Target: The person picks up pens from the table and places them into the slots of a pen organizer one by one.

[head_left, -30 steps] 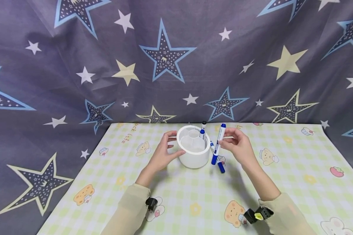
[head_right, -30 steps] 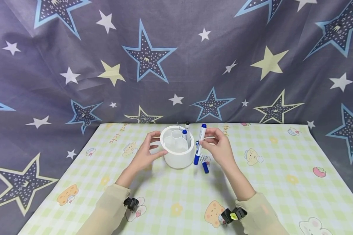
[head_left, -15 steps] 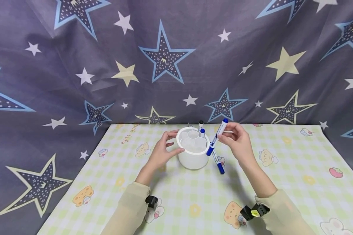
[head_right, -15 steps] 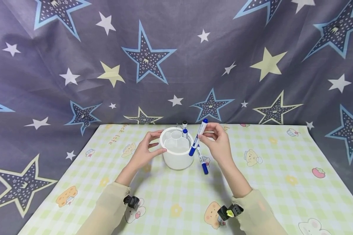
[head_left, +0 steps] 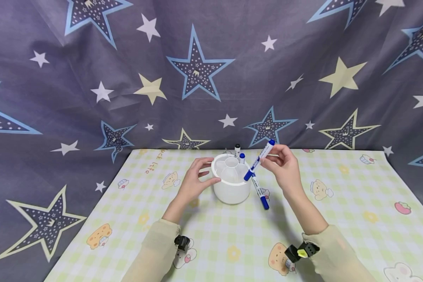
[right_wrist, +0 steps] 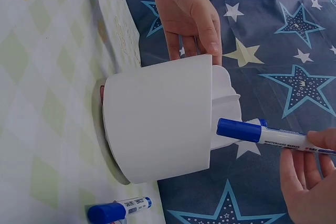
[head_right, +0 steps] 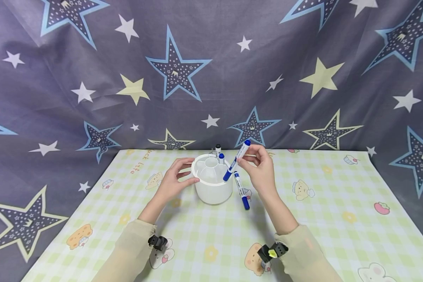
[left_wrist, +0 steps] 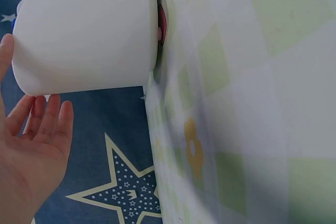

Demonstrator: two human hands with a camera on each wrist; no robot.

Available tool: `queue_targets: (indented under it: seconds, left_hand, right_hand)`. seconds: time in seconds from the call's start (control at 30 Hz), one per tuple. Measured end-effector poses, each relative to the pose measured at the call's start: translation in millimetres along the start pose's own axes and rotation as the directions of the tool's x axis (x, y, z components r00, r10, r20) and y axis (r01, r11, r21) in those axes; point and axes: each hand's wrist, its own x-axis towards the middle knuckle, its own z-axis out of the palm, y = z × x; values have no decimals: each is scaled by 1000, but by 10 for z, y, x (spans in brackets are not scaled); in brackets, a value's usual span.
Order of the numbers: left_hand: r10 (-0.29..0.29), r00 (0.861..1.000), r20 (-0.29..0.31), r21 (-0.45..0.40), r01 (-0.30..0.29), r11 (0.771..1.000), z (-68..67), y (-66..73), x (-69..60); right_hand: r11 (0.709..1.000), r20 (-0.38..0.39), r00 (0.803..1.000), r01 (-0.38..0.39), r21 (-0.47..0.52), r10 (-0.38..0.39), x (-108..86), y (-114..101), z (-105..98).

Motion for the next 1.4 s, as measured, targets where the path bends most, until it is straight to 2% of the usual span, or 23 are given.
queue_targets:
  seconds: [0.2,0.63,0.87,0.9,1.4]
  left_hand:
    - [-25,1000,2,-40,25,999,2,-13,-12]
    - [-43,999,0,9,43,999,11,17,-24]
    - [-101,994,39,-2,101,995,-39,467,-108]
    - [-98,994,41,0,98,995,-43,491,-116]
    - [-103,994,35,6,103,995,-52,498,-129]
  right_hand:
    - [1000,-2,1000,-11,8,11,8,33,19]
    - [999,14,1000,-22,26,21,7,114,90]
    - [997,48,996,-80,-1,80,-7,143,95]
    - [996,55,995,-87,-7,87,-8,148,92]
    - [994,92,991,-99,-34,102,-21,204,35]
